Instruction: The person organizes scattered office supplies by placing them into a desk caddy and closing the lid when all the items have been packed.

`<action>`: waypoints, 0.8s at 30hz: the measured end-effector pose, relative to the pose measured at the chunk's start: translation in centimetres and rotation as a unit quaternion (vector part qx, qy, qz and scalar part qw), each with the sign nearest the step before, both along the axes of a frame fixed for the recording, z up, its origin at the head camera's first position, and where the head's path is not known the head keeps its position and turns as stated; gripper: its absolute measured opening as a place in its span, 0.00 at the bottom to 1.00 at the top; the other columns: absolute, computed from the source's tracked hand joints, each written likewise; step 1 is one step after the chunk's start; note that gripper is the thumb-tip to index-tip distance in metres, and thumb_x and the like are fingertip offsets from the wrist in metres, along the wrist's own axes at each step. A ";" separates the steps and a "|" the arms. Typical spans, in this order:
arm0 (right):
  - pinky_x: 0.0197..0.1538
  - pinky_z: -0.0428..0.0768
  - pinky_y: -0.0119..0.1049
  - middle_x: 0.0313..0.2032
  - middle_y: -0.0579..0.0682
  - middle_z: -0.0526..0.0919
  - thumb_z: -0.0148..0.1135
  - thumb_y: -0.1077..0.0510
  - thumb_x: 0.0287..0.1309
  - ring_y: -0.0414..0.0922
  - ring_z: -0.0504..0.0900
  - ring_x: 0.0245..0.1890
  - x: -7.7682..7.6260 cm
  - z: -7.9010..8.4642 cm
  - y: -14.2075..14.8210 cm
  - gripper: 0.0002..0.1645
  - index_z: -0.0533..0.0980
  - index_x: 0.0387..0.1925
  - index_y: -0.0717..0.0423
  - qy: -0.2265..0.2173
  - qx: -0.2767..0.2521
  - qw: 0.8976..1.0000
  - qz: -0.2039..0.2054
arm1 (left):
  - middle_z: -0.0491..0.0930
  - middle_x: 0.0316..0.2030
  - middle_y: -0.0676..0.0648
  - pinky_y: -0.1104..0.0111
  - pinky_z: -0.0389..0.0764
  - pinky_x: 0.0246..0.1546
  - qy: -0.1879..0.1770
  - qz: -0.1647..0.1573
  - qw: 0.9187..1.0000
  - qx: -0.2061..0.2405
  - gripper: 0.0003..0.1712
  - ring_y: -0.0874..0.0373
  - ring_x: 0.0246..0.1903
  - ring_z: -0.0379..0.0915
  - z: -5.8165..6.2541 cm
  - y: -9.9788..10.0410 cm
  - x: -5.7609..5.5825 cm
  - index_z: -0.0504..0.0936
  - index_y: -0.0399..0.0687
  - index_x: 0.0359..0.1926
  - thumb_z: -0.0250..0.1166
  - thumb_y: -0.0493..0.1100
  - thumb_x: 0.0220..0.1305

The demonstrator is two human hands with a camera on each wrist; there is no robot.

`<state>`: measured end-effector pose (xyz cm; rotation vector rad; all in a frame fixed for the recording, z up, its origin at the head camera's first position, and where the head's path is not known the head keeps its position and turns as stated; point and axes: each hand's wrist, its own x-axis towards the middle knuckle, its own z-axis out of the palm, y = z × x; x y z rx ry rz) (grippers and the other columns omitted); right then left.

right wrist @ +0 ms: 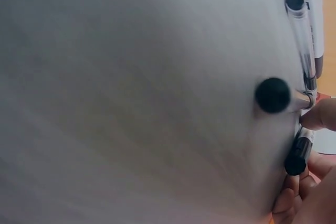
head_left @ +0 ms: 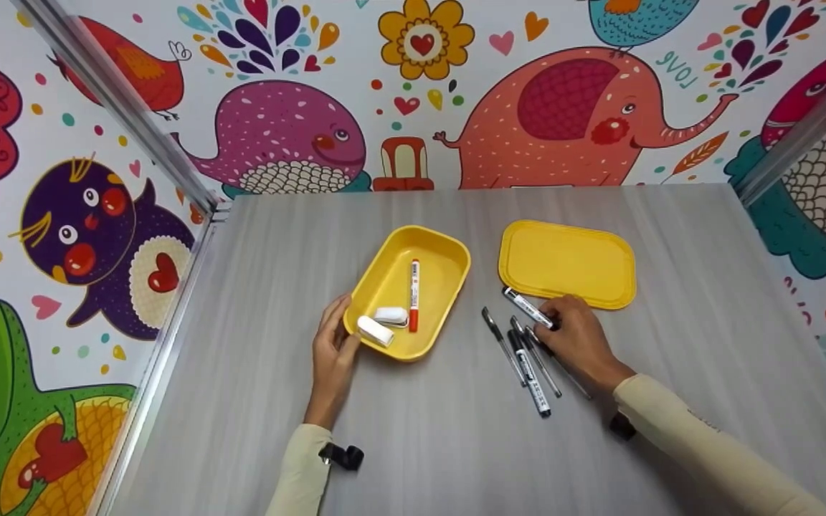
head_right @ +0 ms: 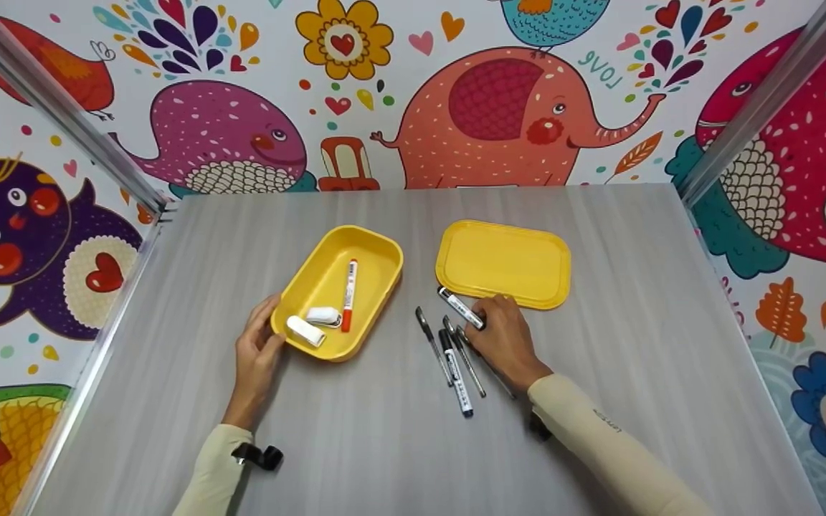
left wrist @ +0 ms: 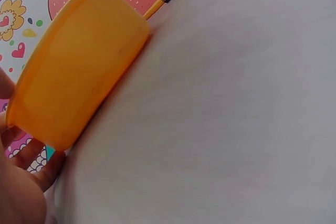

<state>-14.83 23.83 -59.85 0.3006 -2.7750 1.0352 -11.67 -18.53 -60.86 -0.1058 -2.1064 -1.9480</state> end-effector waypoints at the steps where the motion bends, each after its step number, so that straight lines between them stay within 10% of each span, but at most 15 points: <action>1: 0.45 0.76 0.50 0.34 0.53 0.85 0.76 0.68 0.53 0.52 0.79 0.40 0.0 0.0 -0.1 0.09 0.87 0.37 0.62 -0.001 0.003 1.000 -0.001 | 0.69 0.78 0.44 0.66 0.69 0.77 0.000 0.000 1.000 0.000 0.39 0.51 0.78 0.65 0.0 0.0 0.0 0.72 0.39 0.80 0.59 0.23 0.69; 15: 0.45 0.74 0.47 0.32 0.51 0.83 0.77 0.65 0.54 0.50 0.77 0.38 -0.1 0.1 0.0 0.06 0.86 0.34 0.59 -0.023 0.002 1.000 -0.004 | 0.70 0.78 0.43 0.66 0.69 0.76 0.003 0.004 1.000 -0.002 0.39 0.51 0.78 0.67 0.0 -0.1 0.1 0.72 0.39 0.80 0.59 0.23 0.69; 24: 0.37 0.74 0.31 0.30 0.50 0.83 0.73 0.67 0.55 0.46 0.78 0.33 0.2 0.3 0.3 0.05 0.86 0.34 0.59 -0.039 -0.097 0.994 -0.021 | 0.69 0.78 0.40 0.69 0.70 0.75 0.008 0.000 1.000 0.003 0.39 0.46 0.78 0.66 -0.1 -0.1 0.0 0.72 0.37 0.80 0.59 0.22 0.68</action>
